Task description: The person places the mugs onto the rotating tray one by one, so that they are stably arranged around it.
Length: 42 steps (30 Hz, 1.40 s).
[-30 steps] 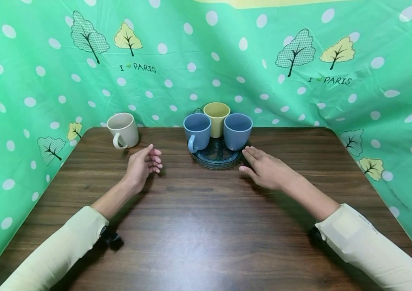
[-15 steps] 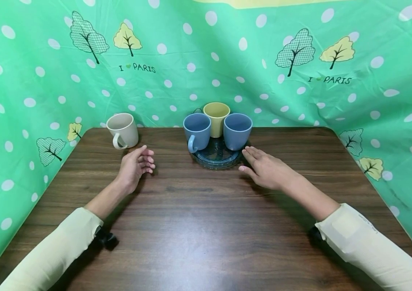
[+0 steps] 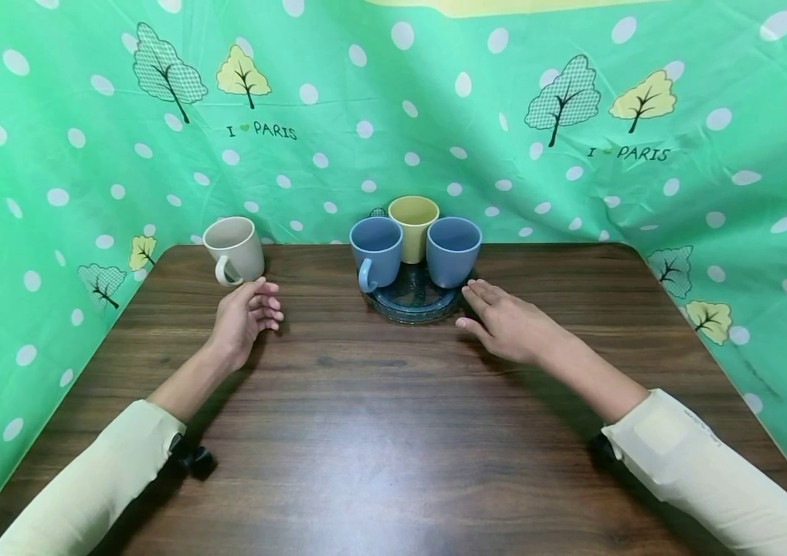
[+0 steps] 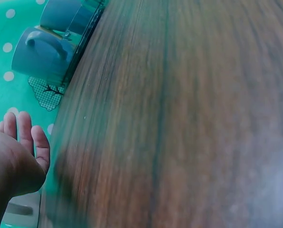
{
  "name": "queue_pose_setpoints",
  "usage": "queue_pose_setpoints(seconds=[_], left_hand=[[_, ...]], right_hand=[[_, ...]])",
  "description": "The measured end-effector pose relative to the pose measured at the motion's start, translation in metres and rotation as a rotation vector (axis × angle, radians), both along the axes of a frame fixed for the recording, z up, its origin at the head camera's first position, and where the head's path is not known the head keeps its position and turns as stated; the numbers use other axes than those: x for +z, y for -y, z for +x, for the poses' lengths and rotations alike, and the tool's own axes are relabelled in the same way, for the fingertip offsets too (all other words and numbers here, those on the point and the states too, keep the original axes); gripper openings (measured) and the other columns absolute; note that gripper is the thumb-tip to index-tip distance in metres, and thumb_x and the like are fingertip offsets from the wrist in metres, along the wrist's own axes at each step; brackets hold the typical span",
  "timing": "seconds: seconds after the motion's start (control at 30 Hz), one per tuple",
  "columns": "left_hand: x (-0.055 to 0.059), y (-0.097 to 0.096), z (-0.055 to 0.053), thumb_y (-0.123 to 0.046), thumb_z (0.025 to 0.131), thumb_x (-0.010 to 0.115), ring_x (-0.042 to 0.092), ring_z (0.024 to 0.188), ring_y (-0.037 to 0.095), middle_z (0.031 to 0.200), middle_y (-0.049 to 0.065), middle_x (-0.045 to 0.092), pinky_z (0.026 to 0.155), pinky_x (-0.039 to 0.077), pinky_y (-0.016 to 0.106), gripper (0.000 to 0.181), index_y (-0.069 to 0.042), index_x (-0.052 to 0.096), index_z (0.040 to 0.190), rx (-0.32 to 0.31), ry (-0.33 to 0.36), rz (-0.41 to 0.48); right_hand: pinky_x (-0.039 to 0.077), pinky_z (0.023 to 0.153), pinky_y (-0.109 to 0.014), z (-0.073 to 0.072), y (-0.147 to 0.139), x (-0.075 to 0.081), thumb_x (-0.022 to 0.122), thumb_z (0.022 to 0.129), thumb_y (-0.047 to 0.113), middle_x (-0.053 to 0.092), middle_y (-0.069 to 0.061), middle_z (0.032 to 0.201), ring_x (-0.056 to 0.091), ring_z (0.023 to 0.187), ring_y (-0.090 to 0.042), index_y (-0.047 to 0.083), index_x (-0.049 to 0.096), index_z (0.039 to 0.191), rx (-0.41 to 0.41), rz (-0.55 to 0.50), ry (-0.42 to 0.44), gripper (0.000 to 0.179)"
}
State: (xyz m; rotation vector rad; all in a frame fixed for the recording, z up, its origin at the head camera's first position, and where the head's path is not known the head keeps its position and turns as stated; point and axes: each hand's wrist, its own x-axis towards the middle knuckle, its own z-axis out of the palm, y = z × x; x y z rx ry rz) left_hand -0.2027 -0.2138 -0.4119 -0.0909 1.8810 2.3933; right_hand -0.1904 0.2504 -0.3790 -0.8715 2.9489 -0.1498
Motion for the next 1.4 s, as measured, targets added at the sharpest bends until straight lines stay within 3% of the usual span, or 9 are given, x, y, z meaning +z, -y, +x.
queue_pose_setpoints(seconds=[0.4, 0.63, 0.93, 1.4], left_hand=[[0.001, 0.009, 0.003, -0.030, 0.121, 0.053, 0.077, 0.093, 0.012, 0.103, -0.006, 0.080, 0.081, 0.064, 0.027, 0.023, -0.014, 0.068, 0.117, 0.018, -0.025, -0.024], [0.001, 0.014, 0.006, -0.027, 0.120, 0.057, 0.079, 0.097, 0.012, 0.104, -0.010, 0.079, 0.082, 0.066, 0.028, 0.016, -0.016, 0.068, 0.116, 0.065, -0.014, -0.023], [0.006, 0.021, 0.009, -0.027, 0.118, 0.060, 0.076, 0.092, 0.010, 0.104, -0.009, 0.075, 0.080, 0.063, 0.025, 0.012, -0.017, 0.056, 0.124, 0.107, 0.006, -0.023], [0.006, 0.028, 0.008, -0.022, 0.114, 0.068, 0.074, 0.084, 0.010, 0.094, -0.007, 0.069, 0.072, 0.059, 0.023, 0.010, -0.018, 0.058, 0.112, 0.267, -0.010, -0.021]], right_hand=[[0.037, 0.136, -0.065, 0.001, -0.001, 0.002, 0.052, 0.121, 0.038, 0.040, -0.037, 0.175, 0.039, 0.167, -0.052, -0.013, 0.042, 0.166, 0.006, -0.007, 0.004, 0.068], [0.037, 0.136, -0.065, 0.001, 0.000, 0.001, 0.052, 0.121, 0.038, 0.040, -0.036, 0.175, 0.038, 0.167, -0.052, -0.012, 0.042, 0.167, 0.006, -0.009, 0.006, 0.068], [0.037, 0.136, -0.065, 0.001, -0.001, 0.001, 0.053, 0.121, 0.037, 0.041, -0.036, 0.175, 0.039, 0.166, -0.052, -0.013, 0.043, 0.166, 0.013, -0.013, -0.004, 0.068], [0.038, 0.136, -0.065, 0.002, -0.002, 0.001, 0.055, 0.120, 0.038, 0.042, -0.034, 0.175, 0.040, 0.167, -0.051, -0.011, 0.044, 0.166, 0.021, -0.035, -0.009, 0.068]])
